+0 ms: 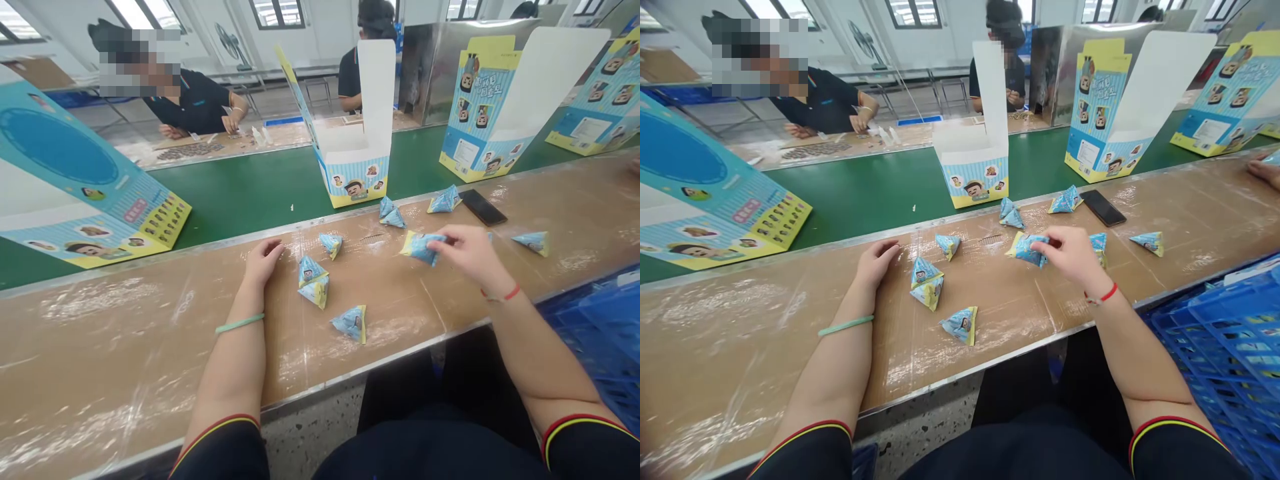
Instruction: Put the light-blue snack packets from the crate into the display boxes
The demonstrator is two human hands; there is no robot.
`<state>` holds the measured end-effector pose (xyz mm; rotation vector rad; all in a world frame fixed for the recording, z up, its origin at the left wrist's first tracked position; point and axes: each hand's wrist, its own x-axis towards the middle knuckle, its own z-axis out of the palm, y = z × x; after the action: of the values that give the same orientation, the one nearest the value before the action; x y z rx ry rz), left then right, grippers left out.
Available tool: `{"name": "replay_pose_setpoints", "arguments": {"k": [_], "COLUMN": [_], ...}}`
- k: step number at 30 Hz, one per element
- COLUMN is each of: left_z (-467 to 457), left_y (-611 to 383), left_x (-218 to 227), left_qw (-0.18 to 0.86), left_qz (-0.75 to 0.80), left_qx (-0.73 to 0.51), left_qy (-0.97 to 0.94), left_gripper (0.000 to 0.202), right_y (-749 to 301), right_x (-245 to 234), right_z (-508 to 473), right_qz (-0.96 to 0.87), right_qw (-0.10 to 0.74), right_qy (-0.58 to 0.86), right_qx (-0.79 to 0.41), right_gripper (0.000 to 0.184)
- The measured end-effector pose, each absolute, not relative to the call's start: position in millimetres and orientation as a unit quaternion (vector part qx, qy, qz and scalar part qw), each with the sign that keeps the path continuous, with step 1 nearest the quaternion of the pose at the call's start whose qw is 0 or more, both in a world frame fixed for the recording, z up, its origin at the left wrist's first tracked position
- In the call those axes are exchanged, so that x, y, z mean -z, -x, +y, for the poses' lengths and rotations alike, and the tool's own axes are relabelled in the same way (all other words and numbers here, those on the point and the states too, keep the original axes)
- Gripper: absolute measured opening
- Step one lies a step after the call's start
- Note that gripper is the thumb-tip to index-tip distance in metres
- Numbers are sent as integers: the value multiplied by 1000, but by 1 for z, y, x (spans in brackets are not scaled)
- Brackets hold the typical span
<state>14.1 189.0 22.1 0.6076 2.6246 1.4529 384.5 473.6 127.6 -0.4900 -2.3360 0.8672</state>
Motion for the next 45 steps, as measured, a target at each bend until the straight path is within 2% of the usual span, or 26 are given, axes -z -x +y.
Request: {"name": "replay_pose_setpoints", "arguments": {"k": [4,8,10,12,15,17,19,21,23,27,33,36,39,42,45], "left_z": [189,189,189,190,189,189,189,188,188,188,188,188,189,189,188], "left_y": [-16,-19,-21,-22,-23,-23,-23,-22,-21,-19,-17,-14,-12,-11,-12], "left_x": [-24,-25,-24,-24,-25,-26,-27,-26,-25,-23,-21,-18,-14,-14,-17], "left_qw": [37,38,39,39,40,38,38,38,39,43,40,35,35,39,41], "left_qz": [857,861,862,862,860,860,859,857,856,852,850,848,844,839,837], "left_qx": [-473,-466,-463,-462,-462,-463,-464,-465,-468,-476,-477,-480,-488,-494,-497], "left_qy": [-200,-202,-204,-207,-211,-213,-215,-217,-217,-216,-219,-219,-221,-224,-228], "left_gripper": [41,43,45,45,44,44,43,44,44,45,42,40,41,42,41], "right_y": [-373,-369,-366,-360,-347,-342,-347,-360,-376,-391,-361,-341,-309,-257,-205], "right_x": [-79,-70,-71,-69,-58,-57,-68,-90,-115,-142,-95,-69,-66,-76,-80], "right_z": [475,449,421,387,345,336,345,364,384,405,408,406,403,396,387], "right_qz": [-923,-908,-911,-926,-937,-935,-895,-811,-755,-785,-909,-929,-917,-927,-951], "right_qw": [282,355,353,281,135,96,103,145,204,292,137,125,99,125,98], "right_qy": [193,190,137,41,-38,-30,-32,-55,-44,28,-60,-45,-40,63,139], "right_qx": [-179,-113,-161,-248,-319,-341,-432,-564,-622,-545,-388,-346,-385,-348,-257], "right_gripper": [30,29,25,28,49,45,41,53,62,56,44,49,61,49,48]}}
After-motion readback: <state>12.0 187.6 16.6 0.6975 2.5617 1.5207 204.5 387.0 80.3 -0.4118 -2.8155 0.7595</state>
